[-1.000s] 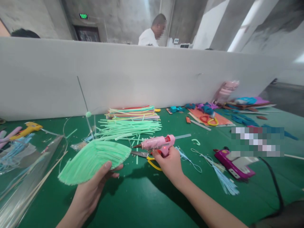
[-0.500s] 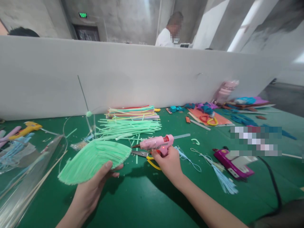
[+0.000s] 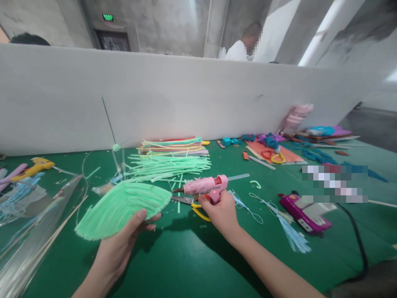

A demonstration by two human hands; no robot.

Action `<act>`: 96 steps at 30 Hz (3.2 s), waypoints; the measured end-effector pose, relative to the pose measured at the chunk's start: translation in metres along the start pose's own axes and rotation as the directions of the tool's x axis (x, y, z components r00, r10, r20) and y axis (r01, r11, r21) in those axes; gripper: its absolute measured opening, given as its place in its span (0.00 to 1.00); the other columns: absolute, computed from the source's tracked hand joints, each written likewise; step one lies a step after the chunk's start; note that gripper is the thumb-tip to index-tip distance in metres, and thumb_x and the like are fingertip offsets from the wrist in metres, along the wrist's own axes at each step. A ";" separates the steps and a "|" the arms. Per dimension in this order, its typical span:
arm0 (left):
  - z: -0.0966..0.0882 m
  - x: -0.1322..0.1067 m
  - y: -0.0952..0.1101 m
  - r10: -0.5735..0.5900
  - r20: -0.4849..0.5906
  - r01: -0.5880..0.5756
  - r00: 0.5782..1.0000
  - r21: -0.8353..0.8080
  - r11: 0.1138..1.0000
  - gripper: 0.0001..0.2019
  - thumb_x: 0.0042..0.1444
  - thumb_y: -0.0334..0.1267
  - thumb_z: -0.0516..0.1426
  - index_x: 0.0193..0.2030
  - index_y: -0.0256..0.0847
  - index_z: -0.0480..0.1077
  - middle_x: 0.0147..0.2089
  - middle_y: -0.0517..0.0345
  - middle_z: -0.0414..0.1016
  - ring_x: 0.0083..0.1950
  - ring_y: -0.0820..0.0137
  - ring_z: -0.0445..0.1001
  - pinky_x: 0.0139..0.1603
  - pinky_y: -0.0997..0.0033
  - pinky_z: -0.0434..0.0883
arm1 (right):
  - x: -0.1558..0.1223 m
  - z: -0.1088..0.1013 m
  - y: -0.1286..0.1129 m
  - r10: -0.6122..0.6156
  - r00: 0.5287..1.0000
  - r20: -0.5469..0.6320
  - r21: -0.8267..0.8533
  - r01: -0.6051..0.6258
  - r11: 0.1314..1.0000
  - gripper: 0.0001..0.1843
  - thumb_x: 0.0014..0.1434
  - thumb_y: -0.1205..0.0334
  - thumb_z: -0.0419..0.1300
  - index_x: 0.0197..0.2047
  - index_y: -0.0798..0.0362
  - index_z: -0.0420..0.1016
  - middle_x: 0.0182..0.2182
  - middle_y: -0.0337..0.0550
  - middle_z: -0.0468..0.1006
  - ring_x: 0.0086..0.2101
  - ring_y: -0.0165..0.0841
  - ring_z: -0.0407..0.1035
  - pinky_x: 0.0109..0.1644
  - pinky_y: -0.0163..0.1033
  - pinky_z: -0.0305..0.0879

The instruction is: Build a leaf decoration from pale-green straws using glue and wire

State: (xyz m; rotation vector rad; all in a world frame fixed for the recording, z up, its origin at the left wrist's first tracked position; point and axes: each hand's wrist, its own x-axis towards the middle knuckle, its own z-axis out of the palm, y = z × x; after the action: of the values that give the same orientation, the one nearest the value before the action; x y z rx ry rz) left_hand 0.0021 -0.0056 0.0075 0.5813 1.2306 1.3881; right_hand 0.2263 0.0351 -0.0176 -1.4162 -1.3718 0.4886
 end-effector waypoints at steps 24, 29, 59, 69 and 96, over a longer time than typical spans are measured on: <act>0.001 -0.001 -0.001 0.024 0.002 -0.024 1.000 -0.005 1.000 0.16 0.31 0.41 0.73 0.25 0.33 0.76 0.31 0.53 0.82 0.26 0.67 0.79 0.31 0.74 0.79 | 0.000 0.000 -0.002 0.025 1.000 -0.002 -0.012 -0.025 1.000 0.14 0.44 0.58 0.59 0.17 0.51 0.56 0.13 0.31 0.57 0.17 0.25 0.51 0.19 0.32 0.50; 0.000 0.000 -0.001 0.017 0.015 -0.017 1.000 0.000 1.000 0.14 0.34 0.39 0.72 0.26 0.34 0.76 0.31 0.54 0.82 0.27 0.65 0.80 0.31 0.72 0.79 | 0.000 -0.001 -0.001 0.005 1.000 0.003 -0.004 -0.005 1.000 0.14 0.45 0.59 0.59 0.17 0.51 0.56 0.13 0.31 0.58 0.17 0.25 0.51 0.19 0.31 0.50; -0.002 0.000 0.000 0.001 0.029 -0.001 1.000 0.015 1.000 0.11 0.36 0.34 0.71 0.26 0.36 0.76 0.33 0.54 0.82 0.31 0.61 0.81 0.33 0.68 0.80 | 0.002 -0.002 -0.003 -0.022 1.000 -0.001 0.003 0.022 1.000 0.15 0.44 0.61 0.57 0.15 0.50 0.54 0.12 0.30 0.56 0.17 0.24 0.48 0.18 0.31 0.48; -0.004 0.000 -0.001 -0.013 0.022 0.013 1.000 0.013 1.000 0.12 0.35 0.37 0.71 0.26 0.35 0.77 0.32 0.53 0.82 0.28 0.64 0.80 0.33 0.70 0.80 | 0.002 -0.002 -0.002 -0.023 1.000 0.005 0.007 0.023 1.000 0.16 0.44 0.61 0.57 0.15 0.50 0.52 0.13 0.30 0.55 0.17 0.24 0.47 0.19 0.31 0.47; -0.003 0.000 -0.002 -0.007 0.041 0.005 0.999 0.036 0.999 0.12 0.35 0.39 0.71 0.25 0.35 0.77 0.32 0.52 0.82 0.29 0.61 0.80 0.34 0.64 0.80 | 0.003 -0.002 -0.003 0.009 1.000 0.005 0.003 -0.009 1.000 0.14 0.45 0.60 0.57 0.16 0.51 0.55 0.13 0.31 0.56 0.18 0.25 0.50 0.20 0.32 0.49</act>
State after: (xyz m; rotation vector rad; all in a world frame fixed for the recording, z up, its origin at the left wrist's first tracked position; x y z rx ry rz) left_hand 0.0000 -0.0069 0.0045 0.6276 1.2252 1.3453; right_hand 0.2276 0.0369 -0.0135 -1.4201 -1.3687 0.5007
